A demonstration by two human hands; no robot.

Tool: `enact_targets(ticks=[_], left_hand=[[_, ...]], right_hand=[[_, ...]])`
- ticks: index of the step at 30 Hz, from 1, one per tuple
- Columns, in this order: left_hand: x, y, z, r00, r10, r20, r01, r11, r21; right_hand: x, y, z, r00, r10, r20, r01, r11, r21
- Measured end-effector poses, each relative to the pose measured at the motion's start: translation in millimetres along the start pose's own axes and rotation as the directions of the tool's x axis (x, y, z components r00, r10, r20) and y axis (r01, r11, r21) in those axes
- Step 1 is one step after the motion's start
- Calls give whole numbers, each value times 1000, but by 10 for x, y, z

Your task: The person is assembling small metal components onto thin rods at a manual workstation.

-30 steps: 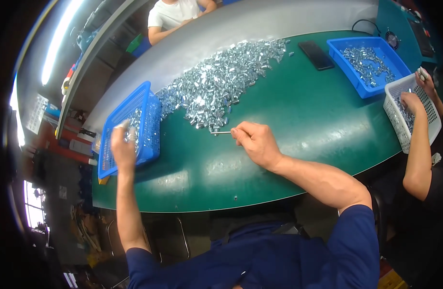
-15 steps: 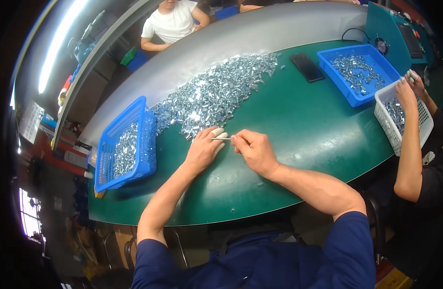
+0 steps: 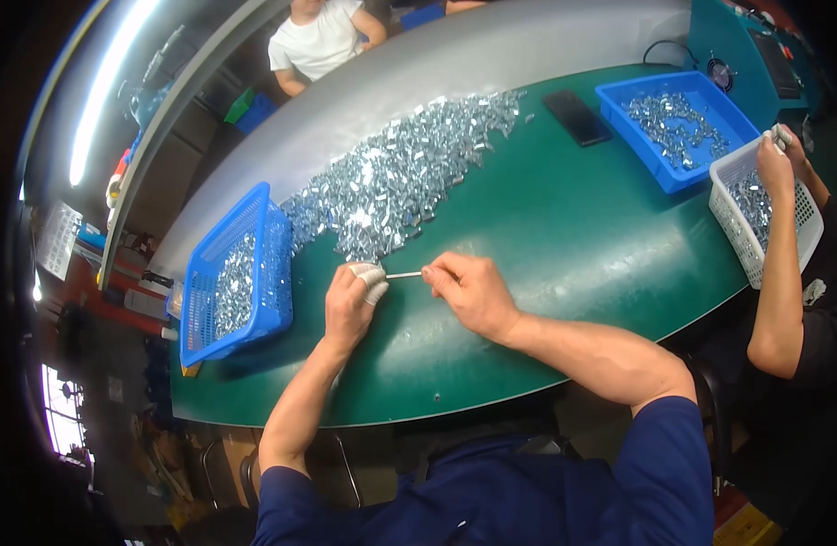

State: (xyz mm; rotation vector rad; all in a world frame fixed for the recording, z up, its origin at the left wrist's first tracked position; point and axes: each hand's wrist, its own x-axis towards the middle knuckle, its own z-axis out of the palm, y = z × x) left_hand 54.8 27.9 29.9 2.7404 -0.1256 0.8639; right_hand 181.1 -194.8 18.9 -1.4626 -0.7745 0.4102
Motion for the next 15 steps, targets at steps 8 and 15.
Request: enact_targets(ticks=[8, 15], left_hand=[[-154, 281, -77, 953, -288, -94, 249, 922, -297], [-230, 415, 86, 636, -739, 223, 548, 229, -805]], right_hand=[[19, 1, 19, 997, -46, 67, 48, 998, -32], [-24, -7, 45, 972, -190, 138, 207, 971, -116]])
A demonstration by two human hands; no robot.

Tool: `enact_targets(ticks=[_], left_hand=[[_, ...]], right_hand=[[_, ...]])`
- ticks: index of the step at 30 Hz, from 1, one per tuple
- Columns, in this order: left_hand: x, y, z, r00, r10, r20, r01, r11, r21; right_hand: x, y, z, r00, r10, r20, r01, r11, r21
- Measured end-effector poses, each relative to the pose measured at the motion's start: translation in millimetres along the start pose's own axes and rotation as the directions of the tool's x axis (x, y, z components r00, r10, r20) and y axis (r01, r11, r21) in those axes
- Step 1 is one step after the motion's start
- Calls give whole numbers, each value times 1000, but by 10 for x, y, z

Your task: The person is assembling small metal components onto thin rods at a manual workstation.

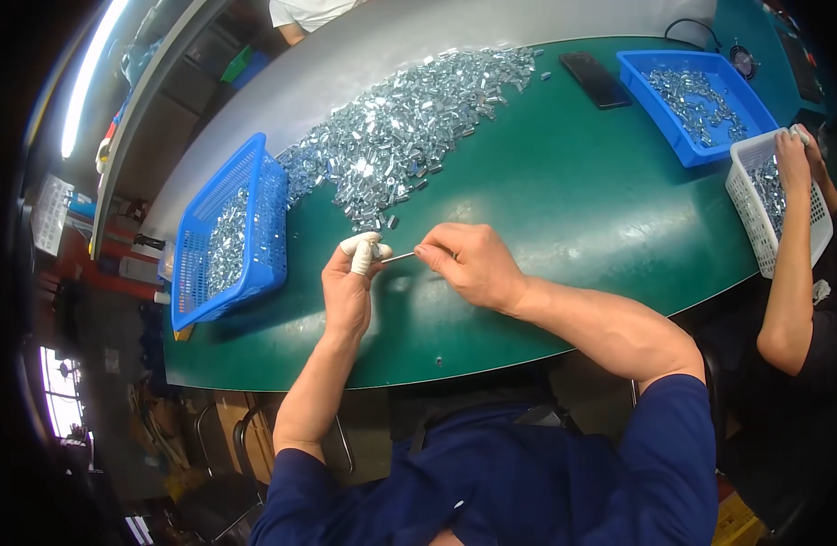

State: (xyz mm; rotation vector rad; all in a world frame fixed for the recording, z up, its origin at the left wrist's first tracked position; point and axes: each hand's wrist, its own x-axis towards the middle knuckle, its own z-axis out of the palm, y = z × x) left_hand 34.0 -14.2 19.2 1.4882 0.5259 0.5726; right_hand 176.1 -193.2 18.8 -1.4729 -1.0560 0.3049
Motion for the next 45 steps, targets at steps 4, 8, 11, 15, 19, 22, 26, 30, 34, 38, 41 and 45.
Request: enact_targets(ticks=[4, 8, 11, 15, 19, 22, 26, 30, 34, 38, 41, 45], left_hand=[[-59, 10, 78, 997, -75, 33, 80, 978, -190], [-132, 80, 151, 994, -99, 35, 104, 972, -212], [-170, 58, 162, 991, -125, 38, 129, 983, -129], [-232, 13, 105, 992, -84, 93, 97, 983, -154], [-232, -50, 56, 984, -76, 162, 97, 988, -122], [-251, -102, 28, 969, -90, 230, 100, 995, -28], [-248, -55, 28, 963, -76, 260, 80, 997, -7], [-215, -31, -5, 930, -112, 350, 103, 994, 44], [-193, -138, -73, 929, -128, 348, 84, 987, 137], [-210, -177, -57, 935, -125, 332, 92, 989, 113], [-228, -196, -32, 933, -108, 343, 87, 993, 76], [-293, -176, 29, 964, 7, 264, -69, 971, 228]], right_hand=[[30, -22, 6, 997, -12, -75, 10, 1000, -23], [29, -42, -21, 993, -34, -111, 30, 999, -39], [4, -22, -10, 985, -44, -168, 46, 999, 5], [-9, -44, 9, 982, -50, -182, 55, 998, 22], [-18, -45, -18, 990, 143, -14, -143, 989, 36], [-20, -44, 9, 965, 233, 121, -237, 971, 25], [-10, -9, 15, 965, 225, 131, -234, 971, 50], [-23, 16, 33, 979, 157, 132, -160, 987, 17], [-14, -40, 74, 989, 79, 127, -75, 996, -40], [0, -16, 47, 993, -68, 92, 79, 990, -118], [0, 61, 61, 992, -60, 112, 80, 980, -184], [-26, 65, 149, 992, 63, 108, -43, 983, -178]])
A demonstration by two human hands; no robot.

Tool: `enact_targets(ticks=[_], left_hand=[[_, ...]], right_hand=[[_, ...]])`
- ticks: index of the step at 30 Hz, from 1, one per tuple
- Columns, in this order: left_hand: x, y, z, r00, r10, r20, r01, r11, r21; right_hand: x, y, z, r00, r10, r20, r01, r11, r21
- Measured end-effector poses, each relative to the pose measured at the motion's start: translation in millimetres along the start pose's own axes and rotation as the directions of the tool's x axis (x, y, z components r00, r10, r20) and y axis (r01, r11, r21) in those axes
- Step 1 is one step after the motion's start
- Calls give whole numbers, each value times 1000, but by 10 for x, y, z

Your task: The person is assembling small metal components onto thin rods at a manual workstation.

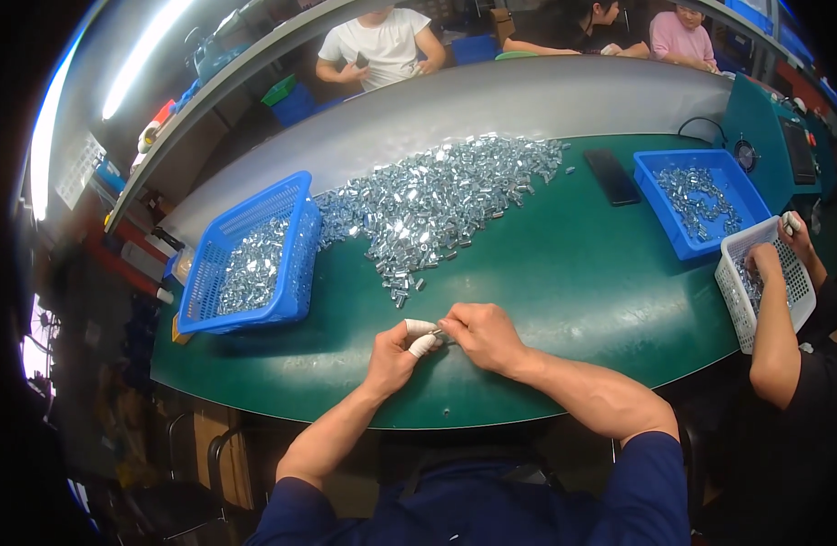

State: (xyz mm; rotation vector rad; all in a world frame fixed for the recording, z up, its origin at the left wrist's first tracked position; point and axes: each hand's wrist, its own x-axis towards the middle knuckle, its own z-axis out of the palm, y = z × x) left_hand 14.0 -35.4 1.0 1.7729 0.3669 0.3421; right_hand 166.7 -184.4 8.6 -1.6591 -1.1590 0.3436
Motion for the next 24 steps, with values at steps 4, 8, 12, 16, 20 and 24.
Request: enact_targets(ticks=[4, 8, 12, 16, 20, 24], left_hand=[[-8, -42, 22, 985, 161, -69, -148, 977, 156], [-6, 1, 28, 978, 183, -96, -165, 972, 167], [41, 0, 4, 993, 29, -114, -32, 999, -18], [35, 27, -43, 997, 2, -76, -7, 998, -69], [37, 7, -71, 999, -4, -52, -1, 997, -83], [21, -10, -74, 997, 64, -40, -62, 997, 37]], right_hand=[[57, 0, -11, 984, 174, 47, -177, 982, 62], [54, 1, 17, 975, 215, 59, -221, 964, 145], [78, -35, 7, 976, 198, 86, -208, 970, 125], [50, 10, 94, 987, 157, 31, -160, 965, 208], [39, 65, 81, 996, 92, 4, -92, 986, 140], [59, 31, 53, 982, 164, 91, -172, 982, 84]])
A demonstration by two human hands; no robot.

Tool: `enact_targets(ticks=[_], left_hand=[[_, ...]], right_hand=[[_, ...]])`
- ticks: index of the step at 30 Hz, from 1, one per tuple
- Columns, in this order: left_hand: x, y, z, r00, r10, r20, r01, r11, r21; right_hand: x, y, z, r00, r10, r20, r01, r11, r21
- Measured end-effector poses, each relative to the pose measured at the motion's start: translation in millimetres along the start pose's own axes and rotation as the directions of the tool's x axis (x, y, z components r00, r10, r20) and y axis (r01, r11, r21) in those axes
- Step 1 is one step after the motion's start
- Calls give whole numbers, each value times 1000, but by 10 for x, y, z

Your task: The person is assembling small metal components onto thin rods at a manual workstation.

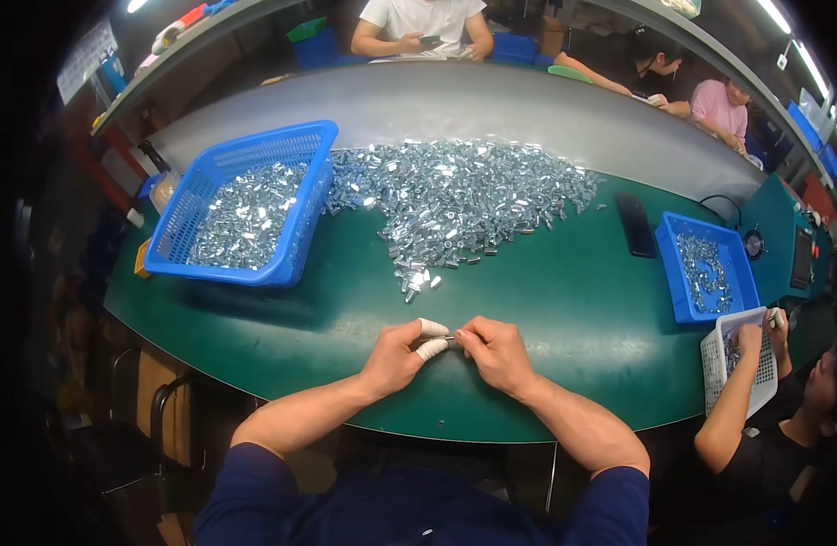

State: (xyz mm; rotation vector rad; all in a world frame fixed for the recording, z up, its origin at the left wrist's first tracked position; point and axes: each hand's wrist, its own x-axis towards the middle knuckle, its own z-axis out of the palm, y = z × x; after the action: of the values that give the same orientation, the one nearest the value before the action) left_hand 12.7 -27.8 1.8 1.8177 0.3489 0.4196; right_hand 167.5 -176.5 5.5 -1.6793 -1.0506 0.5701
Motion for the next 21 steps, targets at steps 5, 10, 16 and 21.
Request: enact_targets(ticks=[5, 10, 16, 21], left_hand=[[14, 46, 34, 998, 67, 9, -67, 997, 39], [15, 34, 62, 998, 55, 12, -55, 998, -13], [48, 28, 66, 999, -38, -1, 37, 996, -84], [28, 60, 69, 1000, 0, 7, 0, 999, -41]], right_hand=[[-43, -27, -76, 999, 23, 23, -22, 1000, -18], [-70, -72, -113, 994, 92, 50, -92, 996, -2], [-74, -53, -56, 993, -75, -88, 77, 997, 19], [-73, -51, -129, 996, -86, -31, 84, 995, -55]])
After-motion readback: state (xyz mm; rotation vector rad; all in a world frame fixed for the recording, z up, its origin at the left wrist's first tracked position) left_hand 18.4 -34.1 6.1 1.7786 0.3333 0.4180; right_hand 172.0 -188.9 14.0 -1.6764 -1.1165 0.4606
